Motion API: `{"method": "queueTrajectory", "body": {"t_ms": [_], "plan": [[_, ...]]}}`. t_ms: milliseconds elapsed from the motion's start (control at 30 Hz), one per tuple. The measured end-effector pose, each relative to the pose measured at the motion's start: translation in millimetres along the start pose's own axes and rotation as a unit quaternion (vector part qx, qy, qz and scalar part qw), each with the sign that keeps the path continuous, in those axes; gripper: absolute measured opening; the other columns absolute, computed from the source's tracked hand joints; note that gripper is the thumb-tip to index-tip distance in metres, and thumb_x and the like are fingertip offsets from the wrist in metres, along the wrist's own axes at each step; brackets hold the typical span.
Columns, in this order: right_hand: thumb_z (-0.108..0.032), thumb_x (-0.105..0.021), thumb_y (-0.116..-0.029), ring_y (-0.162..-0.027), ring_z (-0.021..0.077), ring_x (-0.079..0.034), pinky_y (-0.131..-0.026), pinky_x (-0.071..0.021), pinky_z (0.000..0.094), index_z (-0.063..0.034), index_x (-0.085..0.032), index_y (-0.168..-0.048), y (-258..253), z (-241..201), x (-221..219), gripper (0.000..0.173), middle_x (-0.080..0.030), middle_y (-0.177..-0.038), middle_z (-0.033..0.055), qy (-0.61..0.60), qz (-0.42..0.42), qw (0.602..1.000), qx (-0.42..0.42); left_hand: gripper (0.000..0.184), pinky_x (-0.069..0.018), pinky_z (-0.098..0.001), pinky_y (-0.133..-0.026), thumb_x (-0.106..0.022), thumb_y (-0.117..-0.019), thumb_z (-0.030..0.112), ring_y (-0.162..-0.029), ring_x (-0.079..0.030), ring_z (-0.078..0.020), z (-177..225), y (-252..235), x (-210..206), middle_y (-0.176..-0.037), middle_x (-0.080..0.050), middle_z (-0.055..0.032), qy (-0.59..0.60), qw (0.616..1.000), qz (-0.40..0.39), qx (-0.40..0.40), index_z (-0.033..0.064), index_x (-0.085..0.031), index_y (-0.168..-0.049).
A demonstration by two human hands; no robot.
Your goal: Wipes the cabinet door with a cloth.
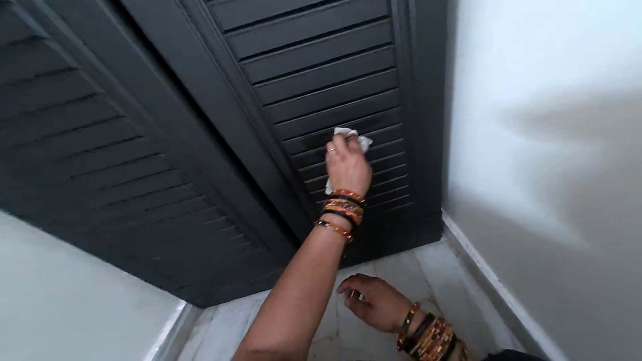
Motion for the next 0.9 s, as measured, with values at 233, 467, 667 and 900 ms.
{"method": "queueTrajectory", "body": {"t_ms": [233, 467, 667, 900], "plan": [[-0.013, -0.049, -0.1064, -0.117, 0.0337, -0.065, -0.104, -0.0494, 0.0466, 0.0008, -0.060, -0.135, 13, 18, 2, 0.034, -0.065, -0.129, 0.0231, 0.070, -0.008, 0.996, -0.056, 0.038, -0.0517, -0.0495, -0.098, -0.054, -0.0996, 0.004, -0.128, -0.056, -0.0388, 91, -20, -26, -0.143, -0.054, -0.0223, -0.024, 0.991, -0.079, -0.104, -0.0020, -0.061, -0.136], [-0.015, -0.047, -0.1073, -0.120, 0.0309, -0.064, -0.106, -0.0488, 0.0452, -0.0046, -0.058, -0.141, 16, 38, 7, 0.037, -0.063, -0.133, 0.0199, 0.114, 0.011, 0.987, -0.111, 0.044, -0.0502, -0.0544, -0.092, -0.057, -0.0967, -0.001, -0.129, -0.058, -0.0356, -1, 4, -19, -0.149, -0.057, -0.0083, -0.055, 0.974, -0.038, -0.217, 0.0179, -0.067, -0.136], [-0.018, -0.046, -0.1073, -0.120, 0.0333, -0.064, -0.106, -0.0484, 0.0488, -0.0058, -0.058, -0.142, 15, 40, -8, 0.039, -0.063, -0.134, 0.0196, 0.151, -0.036, 0.979, -0.130, 0.044, -0.0467, -0.0628, -0.097, -0.060, -0.0946, -0.003, -0.133, -0.055, -0.0407, -112, 42, 8, -0.150, -0.056, -0.0094, -0.092, 0.979, -0.040, -0.179, 0.0159, -0.068, -0.133], [-0.019, -0.047, -0.1076, -0.120, 0.0347, -0.064, -0.106, -0.0483, 0.0513, -0.0064, -0.057, -0.143, 11, 39, -14, 0.039, -0.063, -0.135, 0.0201, 0.175, -0.077, 0.972, -0.136, 0.045, -0.0484, -0.0669, -0.091, -0.062, -0.0921, -0.006, -0.123, -0.059, -0.0477, -198, 81, 32, -0.143, -0.059, -0.0198, -0.105, 0.993, -0.019, -0.059, 0.0164, -0.070, -0.131]]}}
Point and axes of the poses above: each hand's wrist, its own y-axis away from the middle knuckle, its own x-axis out of the back of the hand, z = x × y, the point moved 1 cm from there along -y, towards the middle knuckle
